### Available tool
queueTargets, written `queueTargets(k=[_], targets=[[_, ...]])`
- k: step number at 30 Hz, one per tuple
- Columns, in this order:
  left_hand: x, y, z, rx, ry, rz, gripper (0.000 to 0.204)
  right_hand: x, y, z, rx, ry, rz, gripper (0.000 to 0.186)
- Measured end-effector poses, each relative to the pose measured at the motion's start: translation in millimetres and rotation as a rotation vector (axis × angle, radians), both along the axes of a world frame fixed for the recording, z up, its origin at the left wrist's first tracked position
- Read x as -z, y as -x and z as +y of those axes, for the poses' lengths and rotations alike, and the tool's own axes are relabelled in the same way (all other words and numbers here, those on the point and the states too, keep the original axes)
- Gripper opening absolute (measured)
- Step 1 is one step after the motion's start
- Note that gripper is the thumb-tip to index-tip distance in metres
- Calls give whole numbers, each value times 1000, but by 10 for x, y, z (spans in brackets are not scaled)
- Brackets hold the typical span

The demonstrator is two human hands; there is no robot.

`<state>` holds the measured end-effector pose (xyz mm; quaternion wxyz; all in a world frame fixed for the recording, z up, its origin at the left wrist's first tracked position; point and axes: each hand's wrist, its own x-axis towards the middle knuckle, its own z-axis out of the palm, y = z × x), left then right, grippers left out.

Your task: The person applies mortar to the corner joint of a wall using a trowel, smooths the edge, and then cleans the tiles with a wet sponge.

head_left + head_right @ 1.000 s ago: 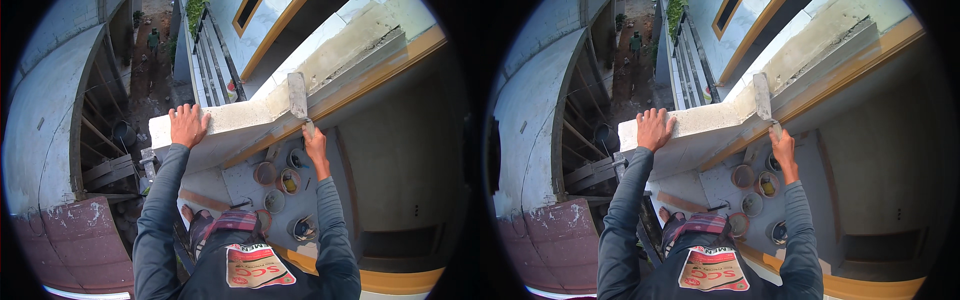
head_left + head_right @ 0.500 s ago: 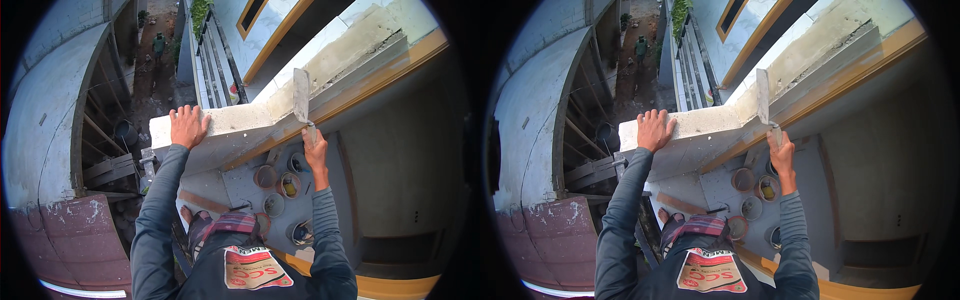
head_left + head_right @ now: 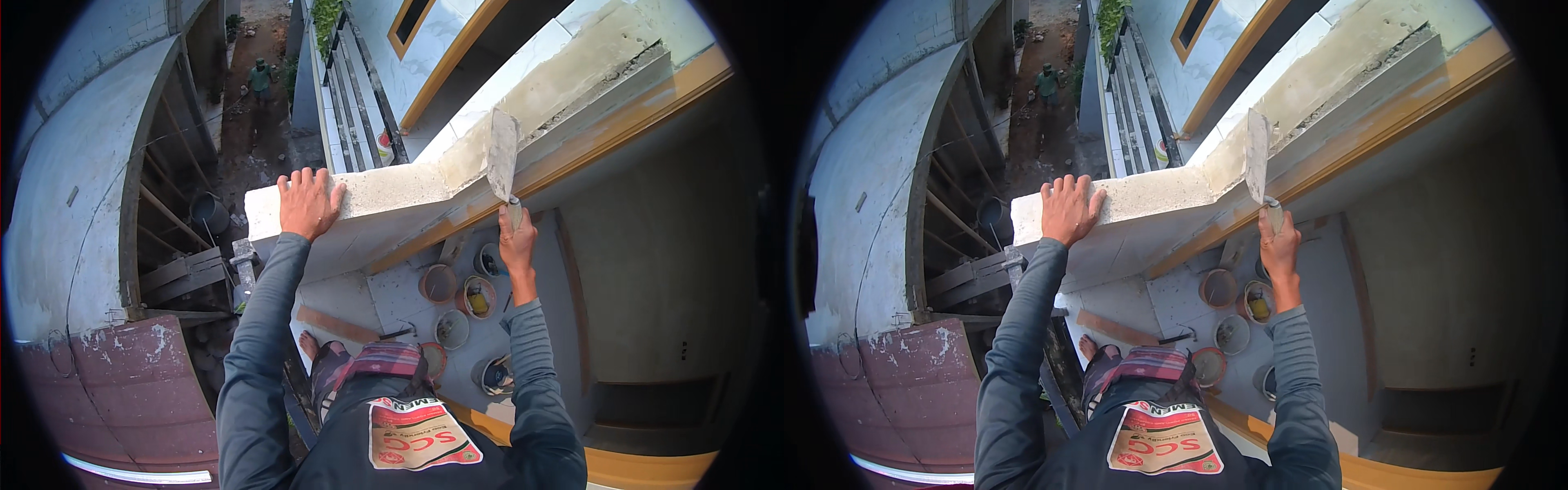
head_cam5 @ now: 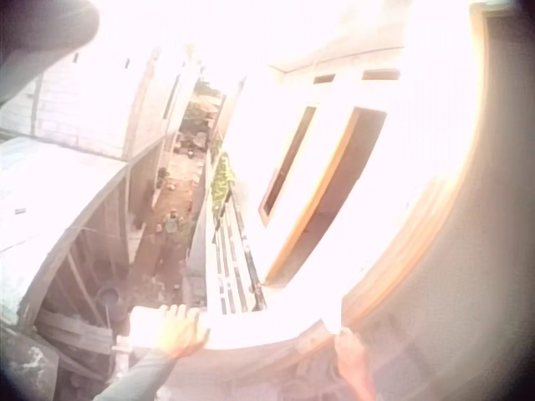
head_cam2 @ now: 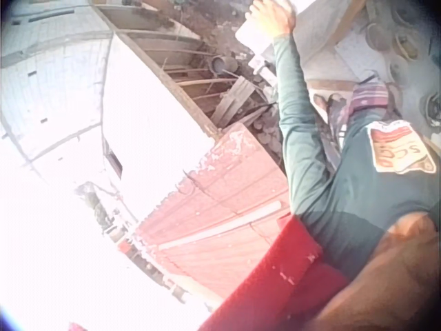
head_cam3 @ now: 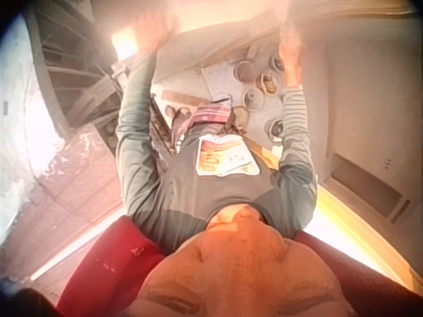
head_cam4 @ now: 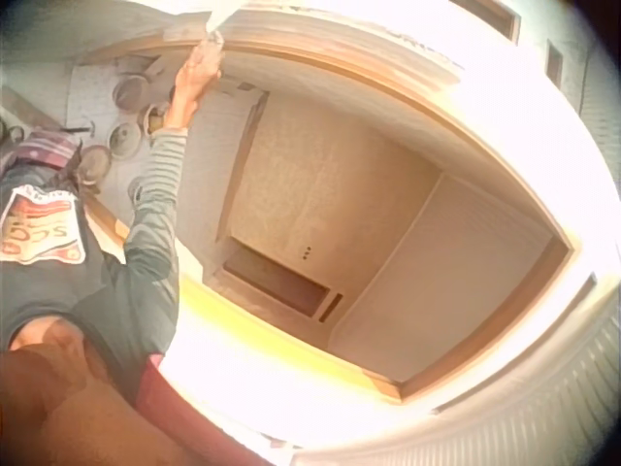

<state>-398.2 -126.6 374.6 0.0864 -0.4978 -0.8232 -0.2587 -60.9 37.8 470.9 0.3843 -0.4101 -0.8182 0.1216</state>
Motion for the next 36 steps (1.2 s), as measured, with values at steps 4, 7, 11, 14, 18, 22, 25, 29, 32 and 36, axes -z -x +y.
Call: queueTargets(k=[4,7,11,14,18,22,25,29,32,36], targets=[[109,-10,52,1,-41,33,39,170,-21,48,59,36,-194,41],[40,11,-24,-3,-3,-7,42,51,61,-136,27,57,120,47],[-6,-11,22,4,7,2,40,75,-80,137,30,91,-189,42],[120,10,45,-10,-49,49,40,98,2,57,47,103,-183,42],[34,23,-9,-5,2,17,40,-153,87,-217,41,219,122,40],[-28,5,29,2,-3,8,39,-55,-17,-94,3,208,173,38],[2,-23,3,10,-18,-11,39,104,-123,77,43,102,-224,42],[3,8,18,-7,-13,-3,40,122,-44,-53,40,110,-153,44],[39,-7,8,-9,-30,4,40,105,-107,-70,4,91,200,44],[-10,24,25,-1,-9,-35,40,126,-78,168,58,188,-307,41]])
